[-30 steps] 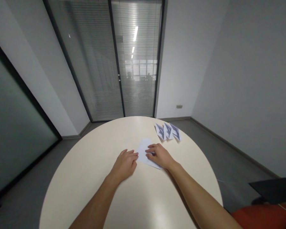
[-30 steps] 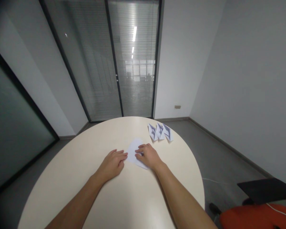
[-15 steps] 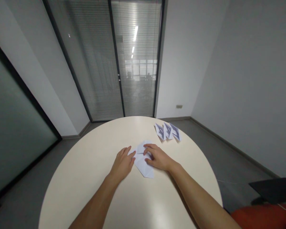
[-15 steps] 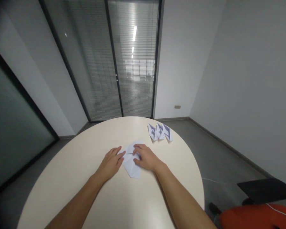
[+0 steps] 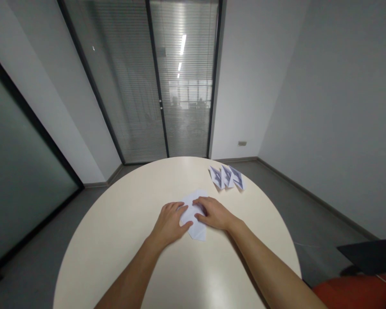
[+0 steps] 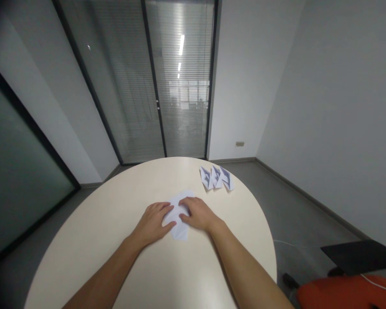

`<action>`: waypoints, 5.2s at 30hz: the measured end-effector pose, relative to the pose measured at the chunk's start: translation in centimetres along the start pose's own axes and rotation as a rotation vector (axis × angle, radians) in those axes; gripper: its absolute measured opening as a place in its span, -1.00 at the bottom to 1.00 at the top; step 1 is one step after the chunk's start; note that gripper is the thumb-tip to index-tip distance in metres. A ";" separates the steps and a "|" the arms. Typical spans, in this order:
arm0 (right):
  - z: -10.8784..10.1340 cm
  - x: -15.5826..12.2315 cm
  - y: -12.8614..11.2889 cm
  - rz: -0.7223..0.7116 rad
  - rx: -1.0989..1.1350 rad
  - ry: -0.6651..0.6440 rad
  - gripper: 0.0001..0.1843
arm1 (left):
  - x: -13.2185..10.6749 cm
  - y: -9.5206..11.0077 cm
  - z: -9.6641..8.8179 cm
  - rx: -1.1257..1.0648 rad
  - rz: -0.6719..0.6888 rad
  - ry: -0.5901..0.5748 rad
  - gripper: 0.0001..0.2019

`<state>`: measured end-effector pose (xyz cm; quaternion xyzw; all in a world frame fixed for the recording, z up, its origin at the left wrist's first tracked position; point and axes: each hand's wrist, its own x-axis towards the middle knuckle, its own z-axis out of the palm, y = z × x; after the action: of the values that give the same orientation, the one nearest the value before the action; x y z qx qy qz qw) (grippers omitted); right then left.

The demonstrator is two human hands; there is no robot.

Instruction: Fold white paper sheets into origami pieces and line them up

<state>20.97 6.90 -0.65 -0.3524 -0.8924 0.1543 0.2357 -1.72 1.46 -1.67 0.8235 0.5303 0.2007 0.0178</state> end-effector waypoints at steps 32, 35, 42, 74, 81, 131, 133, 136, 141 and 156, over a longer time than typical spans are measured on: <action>-0.3 -0.3 -0.1 -0.036 -0.122 -0.044 -0.44 | 0.1 -0.5 -0.5 -0.098 0.075 -0.004 -0.72; -0.7 -0.2 -0.5 -0.051 -0.111 -0.037 -0.52 | 0.0 -0.6 -0.4 -0.111 0.064 0.011 -0.73; -0.1 -0.4 0.1 -0.049 -0.110 -0.027 -0.42 | 0.1 -0.7 -0.3 -0.138 0.060 0.015 -0.70; 0.4 -0.3 0.6 0.012 -0.101 -0.090 -0.28 | -0.3 1.1 -2.5 -0.079 0.208 -0.156 -0.54; -0.3 -0.2 0.1 -0.059 -0.076 -0.072 -0.37 | -0.3 1.2 -1.6 -0.035 0.134 -0.114 -0.62; 0.2 0.0 1.6 0.057 -0.034 0.057 -0.64 | 0.2 -1.2 -0.5 -0.047 -0.158 0.020 -0.78; 0.3 0.1 1.5 -0.009 -0.075 0.085 -0.62 | 0.2 -1.1 -0.5 -0.043 -0.171 0.017 -0.78; 0.3 0.2 0.8 -0.077 -0.159 0.096 -0.66 | 0.4 -1.0 -0.4 -0.037 -0.179 0.025 -0.78; 0.6 0.1 -1.2 -0.186 -0.065 -0.094 -0.50 | 0.8 -0.8 -0.2 -0.044 -0.179 0.059 -0.74; 0.6 -0.1 -1.3 -0.018 -0.016 -0.194 -0.30 | 0.9 0.6 -1.1 0.019 -0.081 -0.041 -0.73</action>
<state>19.96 5.84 -0.57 -0.3297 -0.9154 0.1784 0.1467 -1.29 1.80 -0.27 0.8055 0.5645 0.1779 0.0291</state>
